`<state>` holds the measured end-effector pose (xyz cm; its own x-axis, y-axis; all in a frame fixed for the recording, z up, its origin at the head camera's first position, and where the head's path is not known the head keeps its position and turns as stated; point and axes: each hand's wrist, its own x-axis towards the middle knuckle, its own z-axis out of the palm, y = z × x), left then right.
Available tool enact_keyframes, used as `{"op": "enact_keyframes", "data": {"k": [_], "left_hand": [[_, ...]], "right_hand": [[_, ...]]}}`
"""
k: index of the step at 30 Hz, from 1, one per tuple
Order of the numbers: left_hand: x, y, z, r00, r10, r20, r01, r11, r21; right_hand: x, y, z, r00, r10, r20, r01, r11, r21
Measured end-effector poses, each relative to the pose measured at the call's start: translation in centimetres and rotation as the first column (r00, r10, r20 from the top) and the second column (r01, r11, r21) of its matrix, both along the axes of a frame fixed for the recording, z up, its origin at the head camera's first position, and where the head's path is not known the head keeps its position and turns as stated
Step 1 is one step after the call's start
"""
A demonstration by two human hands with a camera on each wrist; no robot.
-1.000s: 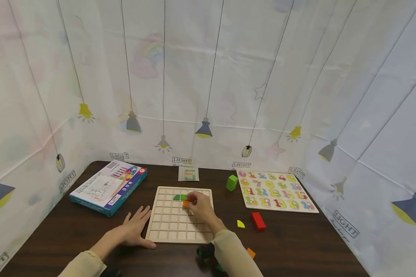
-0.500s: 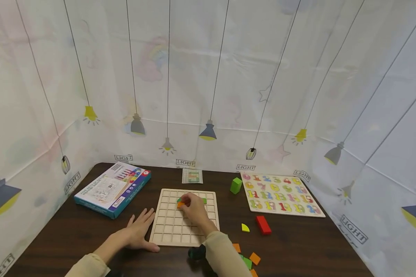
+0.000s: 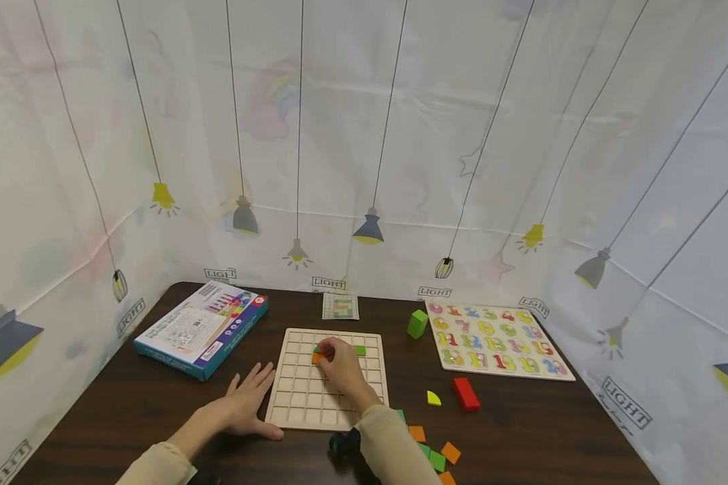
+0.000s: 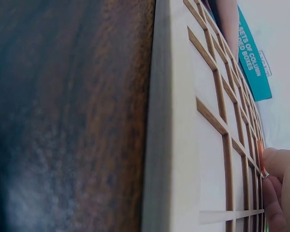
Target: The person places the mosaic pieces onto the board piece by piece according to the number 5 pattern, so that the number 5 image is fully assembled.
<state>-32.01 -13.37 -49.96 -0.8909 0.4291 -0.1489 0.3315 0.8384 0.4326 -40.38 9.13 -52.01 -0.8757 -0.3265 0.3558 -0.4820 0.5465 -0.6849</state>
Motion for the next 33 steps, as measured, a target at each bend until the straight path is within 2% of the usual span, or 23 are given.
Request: {"op": "enact_keyframes", "data": {"k": [10,19,28,33], "left_hand": [[-0.1,0.0,-0.2,1.0,0.004,0.004,-0.004,1.0,0.012],[-0.6,-0.3,-0.9,1.0,0.0,0.011,0.0,1.0,0.005],[-0.1,0.1,-0.1,1.0,0.009,0.003,-0.009,1.0,0.0],[-0.1,-0.1,-0.2,1.0,0.01,0.008,-0.01,1.0,0.01]], "right_hand": [[0.0,0.2,0.2,1.0,0.009,-0.004,-0.009,1.0,-0.004],[0.0,0.8,0.3,1.0,0.012,-0.016,-0.012,1.0,0.014],[1.7,3.1,1.4,0.995,0.067,-0.08,-0.068,0.998,-0.004],[2.8,5.0,1.9,0.999,0.033,-0.019,-0.034,0.999,-0.002]]}}
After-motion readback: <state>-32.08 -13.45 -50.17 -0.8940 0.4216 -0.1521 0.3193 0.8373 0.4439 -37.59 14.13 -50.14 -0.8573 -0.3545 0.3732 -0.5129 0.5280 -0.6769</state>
